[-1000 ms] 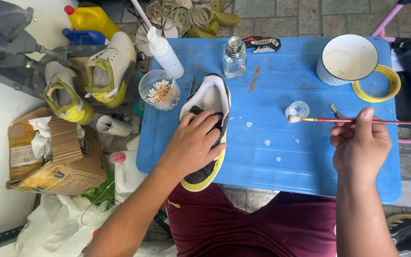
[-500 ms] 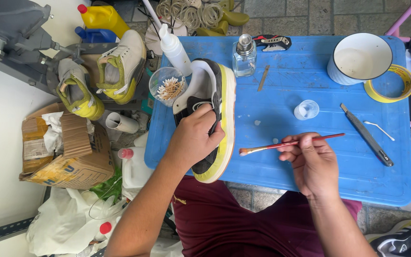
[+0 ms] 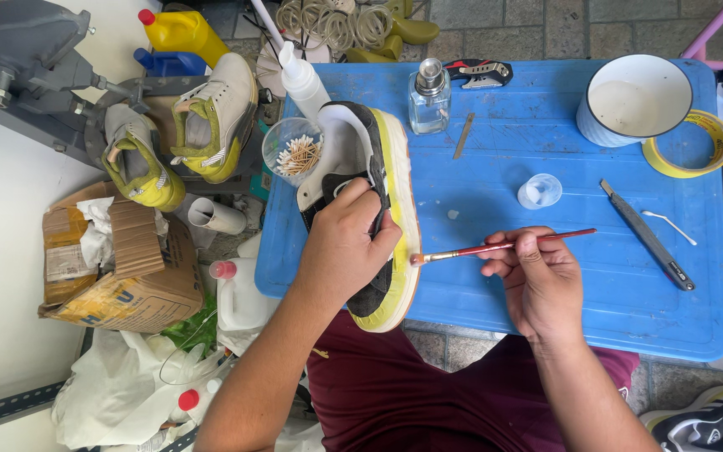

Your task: The person paints the midsole of a black and white sneaker with a white substance using a small brush. They repeatedly dip the brush into a small container and apply the substance to the shoe's side and heel. The person also pours a liquid from a bottle into the container.

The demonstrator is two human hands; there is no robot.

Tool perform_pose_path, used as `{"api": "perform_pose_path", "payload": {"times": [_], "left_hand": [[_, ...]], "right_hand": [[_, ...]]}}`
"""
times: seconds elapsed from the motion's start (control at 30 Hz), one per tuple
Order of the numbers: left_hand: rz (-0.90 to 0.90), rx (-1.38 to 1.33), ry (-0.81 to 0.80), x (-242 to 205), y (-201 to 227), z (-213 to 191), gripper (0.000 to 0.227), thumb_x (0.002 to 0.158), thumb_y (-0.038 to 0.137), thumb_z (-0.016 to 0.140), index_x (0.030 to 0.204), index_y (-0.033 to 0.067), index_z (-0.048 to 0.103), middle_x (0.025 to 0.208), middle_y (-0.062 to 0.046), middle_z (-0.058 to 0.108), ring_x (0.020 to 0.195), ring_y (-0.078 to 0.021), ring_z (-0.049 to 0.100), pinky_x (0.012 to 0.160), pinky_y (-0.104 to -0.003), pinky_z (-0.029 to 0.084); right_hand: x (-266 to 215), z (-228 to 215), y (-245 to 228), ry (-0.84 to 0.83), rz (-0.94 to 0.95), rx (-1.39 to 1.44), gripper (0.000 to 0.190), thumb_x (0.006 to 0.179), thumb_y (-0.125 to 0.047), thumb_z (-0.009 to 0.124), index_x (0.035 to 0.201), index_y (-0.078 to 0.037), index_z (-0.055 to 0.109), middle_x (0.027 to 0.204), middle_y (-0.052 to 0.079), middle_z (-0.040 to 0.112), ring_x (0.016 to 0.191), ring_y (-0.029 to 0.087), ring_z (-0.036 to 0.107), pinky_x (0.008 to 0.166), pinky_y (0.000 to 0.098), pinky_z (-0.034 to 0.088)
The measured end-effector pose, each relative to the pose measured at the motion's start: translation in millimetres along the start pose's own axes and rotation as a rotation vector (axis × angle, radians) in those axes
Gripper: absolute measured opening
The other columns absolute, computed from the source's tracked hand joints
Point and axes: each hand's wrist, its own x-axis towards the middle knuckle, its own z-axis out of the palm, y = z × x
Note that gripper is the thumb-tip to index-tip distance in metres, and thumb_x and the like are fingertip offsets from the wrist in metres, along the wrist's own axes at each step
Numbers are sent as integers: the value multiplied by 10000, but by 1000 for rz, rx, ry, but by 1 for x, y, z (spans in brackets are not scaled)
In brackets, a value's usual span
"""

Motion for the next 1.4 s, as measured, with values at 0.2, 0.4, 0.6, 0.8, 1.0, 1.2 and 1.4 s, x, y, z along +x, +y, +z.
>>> {"api": "perform_pose_path", "payload": {"times": [0.2,0.4,0.6,0.8,1.0,1.2,1.4], "left_hand": [[8,-10,-2,1,3,2,184,860,42,709,805,-12,542,878,-148,560,722,-346,613,644,-437,512],[-10,-5,-17,2,4,5,180,861,42,705,799,-11,545,876,-146,562,712,-339,613,639,-434,516],[-25,9,-14,3,6,7,173,855,40,708,796,-10,553,871,-142,567,713,-338,617,637,-431,516],[-25,-66,-3,5,8,-2,132,856,9,695,835,-24,569,883,-137,583,710,-309,625,627,-401,517],[-80,-98,-5,7,9,-5,131,865,-6,688,836,-33,563,844,-127,558,647,-258,610,594,-380,491],[-88,-90,8,7,9,-4,159,865,3,698,813,-35,553,826,-119,554,626,-235,595,577,-371,477],[-113,-101,26,8,10,-4,174,868,6,693,793,-35,542,825,-119,560,615,-228,594,571,-367,477]], "right_hand": [[-1,-1,-1,2,-32,18,162,1106,-153,571,1089,3,610,1094,228,698,949,301,732,774,374,628],[-5,3,-7,-44,-127,-48,158,1111,-147,587,1100,11,584,1099,242,688,952,318,729,794,402,635],[-13,5,-11,-123,-219,-150,156,1100,-146,604,1130,3,569,1095,260,690,935,318,721,784,412,637],[-1,-5,-7,-85,-119,1,150,1124,-149,587,1109,0,588,1095,243,691,902,294,723,787,396,631],[1,-8,0,-33,-41,100,170,1111,-170,590,1090,-2,608,1098,228,690,890,284,730,772,368,626],[-2,-9,0,-49,-1,101,177,1105,-174,605,1080,1,612,1082,232,693,836,276,722,739,361,622],[-2,-11,-2,-86,-31,51,161,1092,-171,609,1076,-11,599,1074,238,687,845,275,720,731,359,621]]}}
